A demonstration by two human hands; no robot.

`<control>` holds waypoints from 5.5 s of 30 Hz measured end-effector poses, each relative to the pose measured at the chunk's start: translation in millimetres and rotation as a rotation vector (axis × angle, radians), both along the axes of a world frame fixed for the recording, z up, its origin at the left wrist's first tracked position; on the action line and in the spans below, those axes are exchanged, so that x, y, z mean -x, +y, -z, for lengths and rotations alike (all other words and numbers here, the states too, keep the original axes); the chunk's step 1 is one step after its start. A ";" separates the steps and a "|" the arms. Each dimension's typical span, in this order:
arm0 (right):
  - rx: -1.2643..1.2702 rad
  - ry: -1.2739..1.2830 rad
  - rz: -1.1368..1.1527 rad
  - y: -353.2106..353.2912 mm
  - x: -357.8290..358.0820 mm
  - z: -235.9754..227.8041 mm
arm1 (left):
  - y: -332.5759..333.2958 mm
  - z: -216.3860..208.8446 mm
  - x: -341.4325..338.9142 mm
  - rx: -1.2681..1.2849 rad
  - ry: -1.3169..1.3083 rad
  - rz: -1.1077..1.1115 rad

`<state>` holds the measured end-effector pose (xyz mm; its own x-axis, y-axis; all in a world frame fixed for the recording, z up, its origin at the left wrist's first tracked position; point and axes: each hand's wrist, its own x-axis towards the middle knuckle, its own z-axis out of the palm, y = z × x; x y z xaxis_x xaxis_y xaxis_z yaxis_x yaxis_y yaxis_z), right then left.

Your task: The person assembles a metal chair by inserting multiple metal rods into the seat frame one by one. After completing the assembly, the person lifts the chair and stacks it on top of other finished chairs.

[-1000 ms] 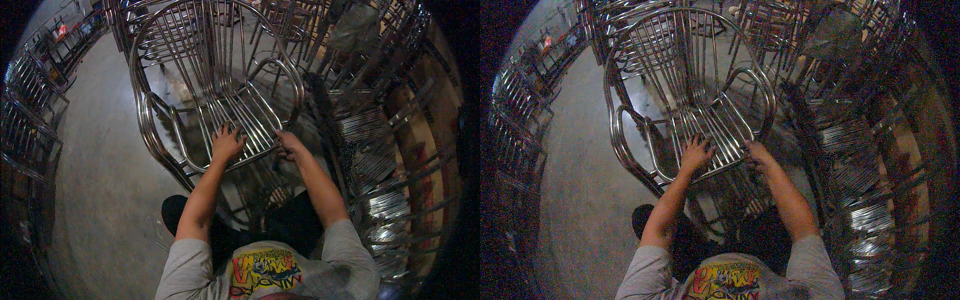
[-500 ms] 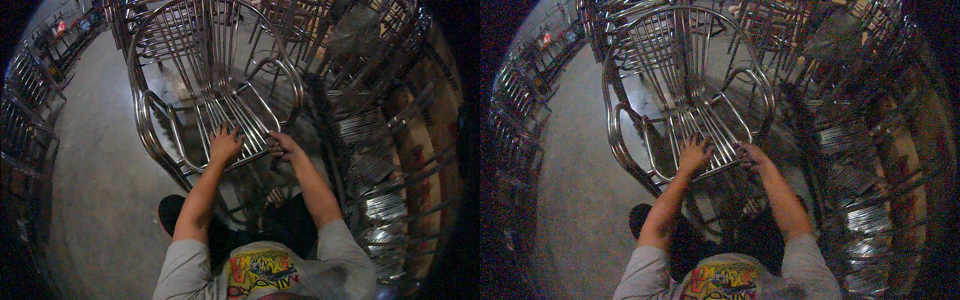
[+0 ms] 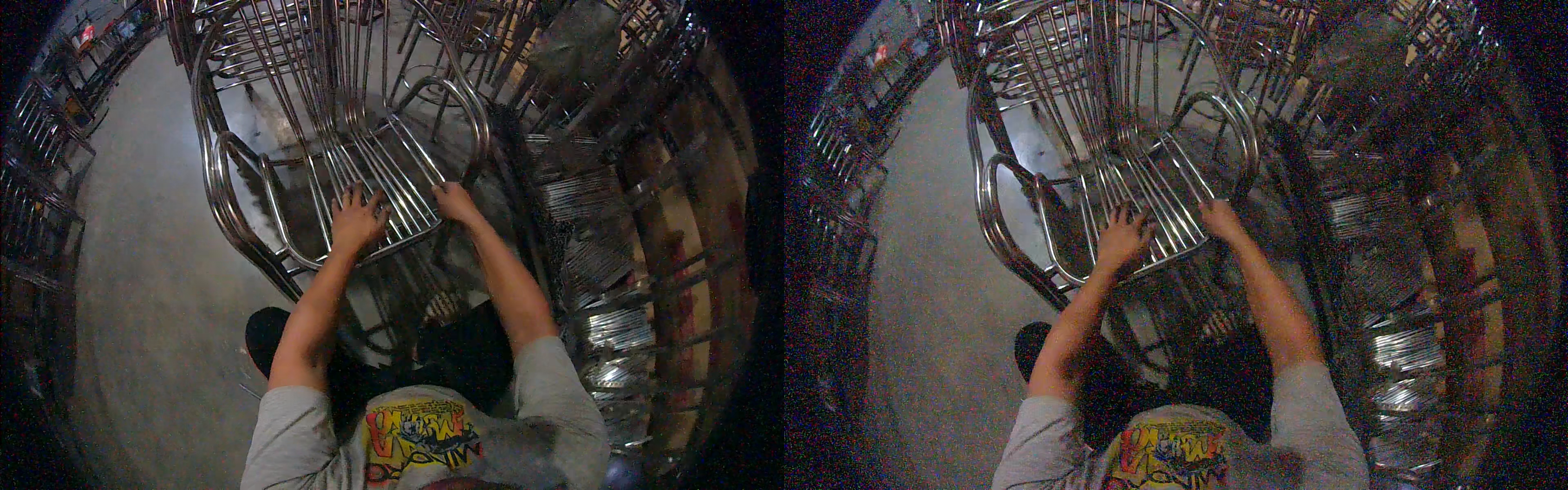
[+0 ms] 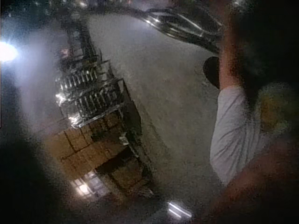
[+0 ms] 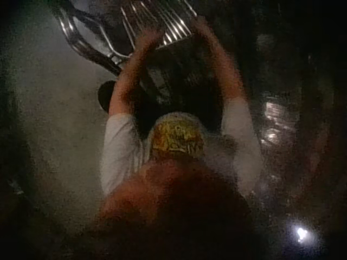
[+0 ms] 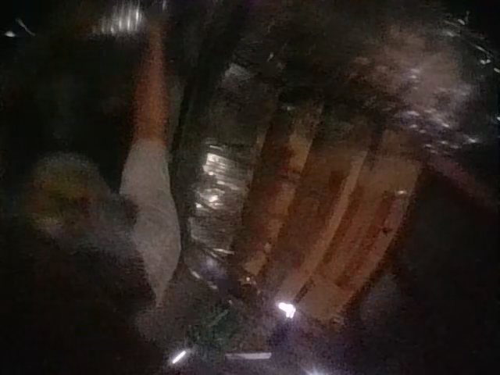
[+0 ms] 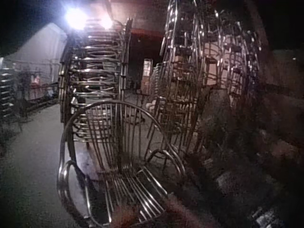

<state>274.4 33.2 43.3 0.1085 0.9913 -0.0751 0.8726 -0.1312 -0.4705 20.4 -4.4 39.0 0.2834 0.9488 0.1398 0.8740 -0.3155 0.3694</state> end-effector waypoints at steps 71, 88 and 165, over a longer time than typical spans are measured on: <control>-0.785 -0.050 1.168 -523.9 -129.5 -82.6 | 51.5 29.5 21.6 -0.087 0.020 0.156; 0.431 -0.496 1.898 -993.2 -214.4 72.2 | 72.7 60.0 90.7 0.097 -0.434 0.048; 0.580 1.691 0.252 -188.2 263.0 -51.5 | -41.9 -71.3 229.7 -0.292 -1.100 -0.461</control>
<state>11.4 -155.0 94.8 -0.3172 0.7753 -0.5462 -0.5158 -0.6243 -0.5866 -209.3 -46.3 110.3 -0.4733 0.8219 0.3169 0.1928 -0.2544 0.9477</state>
